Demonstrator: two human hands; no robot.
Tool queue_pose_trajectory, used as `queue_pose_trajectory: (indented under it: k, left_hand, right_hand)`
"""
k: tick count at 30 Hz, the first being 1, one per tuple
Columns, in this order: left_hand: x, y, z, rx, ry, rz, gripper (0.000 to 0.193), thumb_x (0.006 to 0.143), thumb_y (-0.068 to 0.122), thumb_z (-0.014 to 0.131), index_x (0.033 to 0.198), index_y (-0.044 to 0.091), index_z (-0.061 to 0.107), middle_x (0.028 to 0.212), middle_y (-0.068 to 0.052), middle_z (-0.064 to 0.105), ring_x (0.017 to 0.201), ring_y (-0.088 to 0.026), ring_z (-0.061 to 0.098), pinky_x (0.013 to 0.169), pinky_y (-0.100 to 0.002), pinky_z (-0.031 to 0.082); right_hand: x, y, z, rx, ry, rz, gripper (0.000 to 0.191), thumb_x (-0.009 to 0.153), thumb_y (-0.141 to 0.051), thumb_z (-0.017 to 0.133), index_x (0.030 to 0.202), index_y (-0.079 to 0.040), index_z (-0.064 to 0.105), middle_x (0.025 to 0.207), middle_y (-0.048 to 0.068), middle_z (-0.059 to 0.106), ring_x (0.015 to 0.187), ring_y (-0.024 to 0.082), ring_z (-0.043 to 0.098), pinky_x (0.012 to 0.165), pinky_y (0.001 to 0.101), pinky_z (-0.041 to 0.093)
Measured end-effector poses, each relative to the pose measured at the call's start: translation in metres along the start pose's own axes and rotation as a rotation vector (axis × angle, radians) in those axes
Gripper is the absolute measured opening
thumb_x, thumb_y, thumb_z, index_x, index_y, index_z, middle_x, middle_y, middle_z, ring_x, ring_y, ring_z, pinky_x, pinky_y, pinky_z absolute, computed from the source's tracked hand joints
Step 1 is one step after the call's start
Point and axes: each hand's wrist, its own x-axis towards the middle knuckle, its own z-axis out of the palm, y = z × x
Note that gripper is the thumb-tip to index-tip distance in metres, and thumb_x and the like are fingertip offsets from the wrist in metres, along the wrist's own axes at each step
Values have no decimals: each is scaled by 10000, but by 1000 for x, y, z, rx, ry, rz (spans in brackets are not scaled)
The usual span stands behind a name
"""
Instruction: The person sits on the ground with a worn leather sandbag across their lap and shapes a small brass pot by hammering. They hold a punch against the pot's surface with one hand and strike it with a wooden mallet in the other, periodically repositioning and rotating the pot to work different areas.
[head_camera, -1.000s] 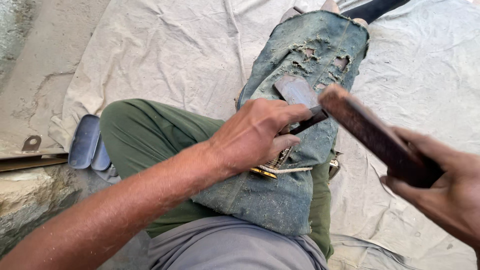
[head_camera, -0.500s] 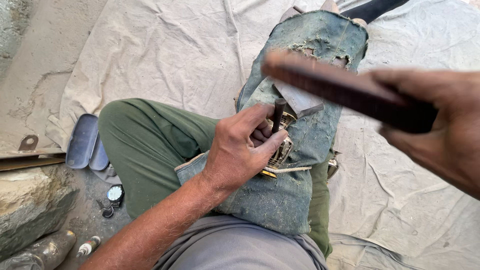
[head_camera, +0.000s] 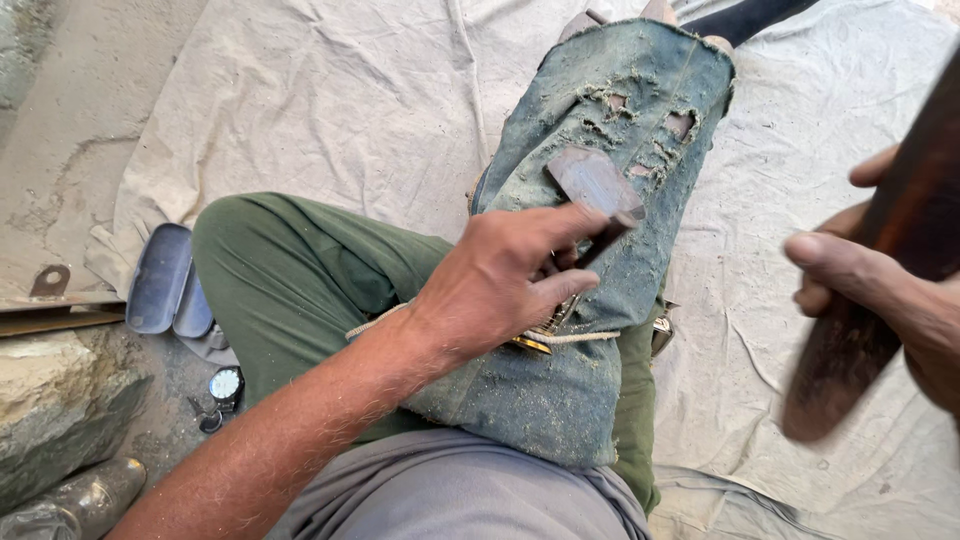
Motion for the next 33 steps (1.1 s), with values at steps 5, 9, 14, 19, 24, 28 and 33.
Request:
queue_pose_trajectory:
  k: [5, 9, 14, 19, 24, 28, 33]
  left_hand:
    - [15, 3, 2, 100, -68, 90, 466, 851, 166, 810, 1282, 110, 645, 938, -110, 752, 835, -265, 752, 762, -378, 608]
    - [17, 7, 1, 103, -58, 65, 486, 830, 131, 816, 1275, 97, 625, 945, -140, 731, 890, -350, 739, 769, -438, 588]
    - [14, 13, 3, 196, -97, 58, 482, 821, 132, 808, 1267, 105, 627, 934, -161, 709, 888, -373, 721, 719, -460, 580]
    - [23, 14, 10, 286, -223, 93, 390, 869, 110, 756, 1243, 113, 647, 899, -137, 712, 806, -290, 745, 652, -394, 614]
    - [40, 13, 12, 335, -390, 201, 166, 1013, 72, 595, 1130, 110, 706, 788, -126, 725, 763, -279, 766, 661, -433, 600]
    - [50, 13, 7, 249, -504, 274, 330, 834, 30, 600, 1095, 152, 761, 813, -186, 741, 783, -374, 739, 666, -502, 565]
    - [60, 20, 5, 241, -640, 356, 307, 794, 61, 623, 1045, 147, 775, 859, -158, 759, 810, -365, 739, 675, -492, 564]
  right_hand:
    - [-20, 30, 14, 340, -85, -17, 530, 846, -150, 850, 1248, 20, 550, 854, 200, 691, 755, 297, 745, 650, 419, 637]
    - [-34, 41, 22, 155, -52, 127, 565, 789, -60, 871, 1278, 23, 599, 833, 211, 714, 685, 285, 752, 568, 412, 634]
    - [-41, 47, 24, 96, 88, 173, 545, 831, -82, 863, 1295, 41, 606, 811, 203, 668, 640, 270, 724, 513, 413, 582]
    - [-58, 58, 34, -138, -113, 264, 494, 789, -87, 919, 1215, -5, 682, 832, 145, 678, 671, 233, 689, 603, 380, 592]
    - [-96, 79, 70, 203, 5, 304, 426, 703, -27, 833, 1098, 19, 680, 784, 102, 736, 682, 168, 710, 640, 338, 591]
    - [-129, 98, 108, 315, 191, 313, 384, 746, -7, 839, 1082, 38, 658, 743, 135, 704, 628, 203, 677, 605, 356, 563]
    - [-154, 119, 141, 288, 360, 313, 327, 721, 16, 830, 1010, 19, 676, 786, 116, 720, 680, 197, 714, 669, 325, 598]
